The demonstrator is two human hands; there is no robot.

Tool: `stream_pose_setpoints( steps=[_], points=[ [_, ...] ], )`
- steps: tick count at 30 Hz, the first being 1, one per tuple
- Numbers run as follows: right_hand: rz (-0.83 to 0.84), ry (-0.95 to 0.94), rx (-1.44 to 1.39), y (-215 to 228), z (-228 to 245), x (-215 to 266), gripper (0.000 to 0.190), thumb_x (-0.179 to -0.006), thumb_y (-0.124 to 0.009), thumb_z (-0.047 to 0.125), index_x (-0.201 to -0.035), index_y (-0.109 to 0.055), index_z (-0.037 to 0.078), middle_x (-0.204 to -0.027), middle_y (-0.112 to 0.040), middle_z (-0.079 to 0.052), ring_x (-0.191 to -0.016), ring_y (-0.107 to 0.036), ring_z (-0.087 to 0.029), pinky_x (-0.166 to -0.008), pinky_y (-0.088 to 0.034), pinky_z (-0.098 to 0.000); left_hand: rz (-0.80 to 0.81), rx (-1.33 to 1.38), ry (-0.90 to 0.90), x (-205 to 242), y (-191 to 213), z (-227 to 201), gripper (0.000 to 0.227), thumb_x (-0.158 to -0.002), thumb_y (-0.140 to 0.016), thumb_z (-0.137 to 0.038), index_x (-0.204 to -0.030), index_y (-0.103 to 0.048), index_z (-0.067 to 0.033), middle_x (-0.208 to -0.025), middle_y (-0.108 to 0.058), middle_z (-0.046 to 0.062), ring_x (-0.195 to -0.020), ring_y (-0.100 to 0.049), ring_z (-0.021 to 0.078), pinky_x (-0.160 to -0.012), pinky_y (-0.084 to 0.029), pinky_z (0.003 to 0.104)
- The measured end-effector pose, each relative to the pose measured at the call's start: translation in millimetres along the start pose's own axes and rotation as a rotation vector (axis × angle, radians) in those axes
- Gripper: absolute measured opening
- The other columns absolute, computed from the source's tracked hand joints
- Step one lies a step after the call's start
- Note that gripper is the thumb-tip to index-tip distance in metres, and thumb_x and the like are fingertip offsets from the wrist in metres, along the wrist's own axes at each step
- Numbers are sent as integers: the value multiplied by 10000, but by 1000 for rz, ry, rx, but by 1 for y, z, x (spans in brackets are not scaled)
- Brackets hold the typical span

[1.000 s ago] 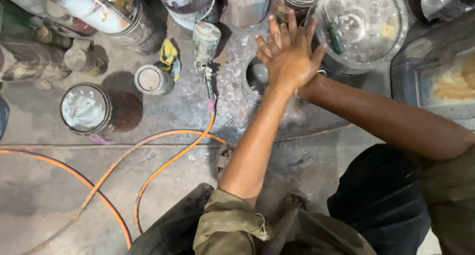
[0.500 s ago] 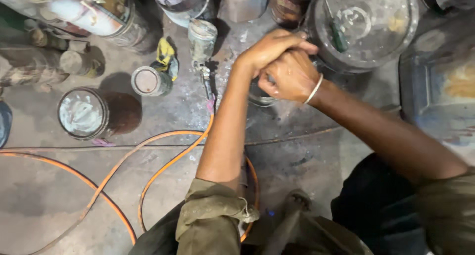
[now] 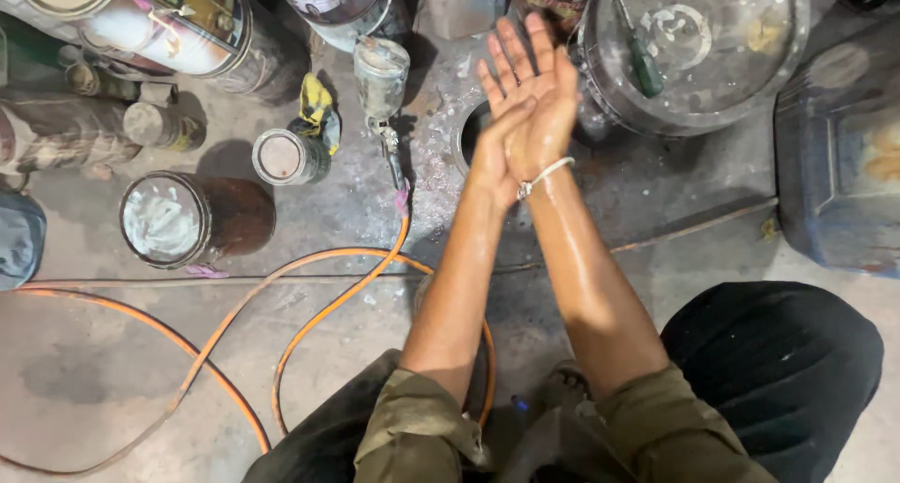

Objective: The person squats down in a workshop area and washes their hands using water from a metal can. They rub their hands together thoroughly and rinse them multiple times.

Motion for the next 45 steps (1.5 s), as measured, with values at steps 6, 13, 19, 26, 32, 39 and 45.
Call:
stream_pose_setpoints(
  steps=[6, 13, 19, 26, 32, 39, 45],
  points=[
    [123, 136, 758, 3, -23, 27, 631, -1137, -455, 351, -1604, -330, -54, -1675, -361, -187, -1575, -331, -303, -1328, -243, -416, -327, -640, -325, -59, 33, -30, 518, -1052, -639, -419, -1137, -743, 82, -1126, -755, 215, -928, -720, 279, -837, -587, 429],
    [-343, -261, 579, 84, 23, 40, 485, -1018, -487, 266, -1401, -511, -31, -1397, -601, -192, -1341, -569, -318, -1168, -432, -473, -438, -2254, -665, -48, 38, -65, 297, -908, -637, -370, -930, -791, -117, -1053, -686, 178, -973, -649, 394, -786, -536, 495],
    [-638, -542, 710, 168, -1, 20, 406, -978, -511, 304, -1298, -572, 62, -1225, -650, -104, -1189, -595, -264, -1063, -432, -535, -365, -2252, -538, -23, 19, -37, 227, -879, -662, -285, -889, -790, -98, -1080, -685, 147, -1073, -596, 371, -919, -480, 507],
    [-579, -346, 607, 163, -16, 41, 273, -1016, -504, 300, -1153, -606, 87, -1079, -638, -77, -1027, -609, -229, -914, -492, -455, -109, -2321, -899, 53, -23, 22, 172, -808, -651, -175, -904, -771, -98, -1051, -647, 98, -1072, -596, 306, -875, -482, 453],
    [-417, -398, 181, 168, -32, 36, 234, -1050, -498, 297, -1029, -635, 109, -954, -629, -54, -888, -622, -199, -786, -543, -386, -176, -2149, -879, 37, 2, 7, 157, -864, -663, -193, -910, -787, -108, -982, -638, 128, -970, -602, 339, -831, -484, 479],
    [97, -349, -341, 112, -21, 29, 289, -1132, -505, 261, -881, -575, 135, -850, -528, 7, -824, -543, -140, -740, -495, -295, -222, -1503, -376, -24, 16, -54, 260, -971, -607, -232, -971, -783, -41, -910, -674, 169, -832, -638, 346, -764, -514, 466],
    [-37, -83, -534, 20, -12, 6, 240, -1064, -520, 209, -855, -597, 118, -825, -567, -13, -806, -568, -174, -745, -488, -329, 289, 121, 216, 0, -17, -7, 335, -997, -542, -269, -1026, -774, -29, -910, -709, 198, -789, -606, 346, -698, -466, 460]
  ],
)
Point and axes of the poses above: each hand's wrist, its own x-axis away from the middle knuckle, its own y-axis out of the back of the hand, z = x × y, the point moved 1 cm from there along -x, towards the middle knuckle
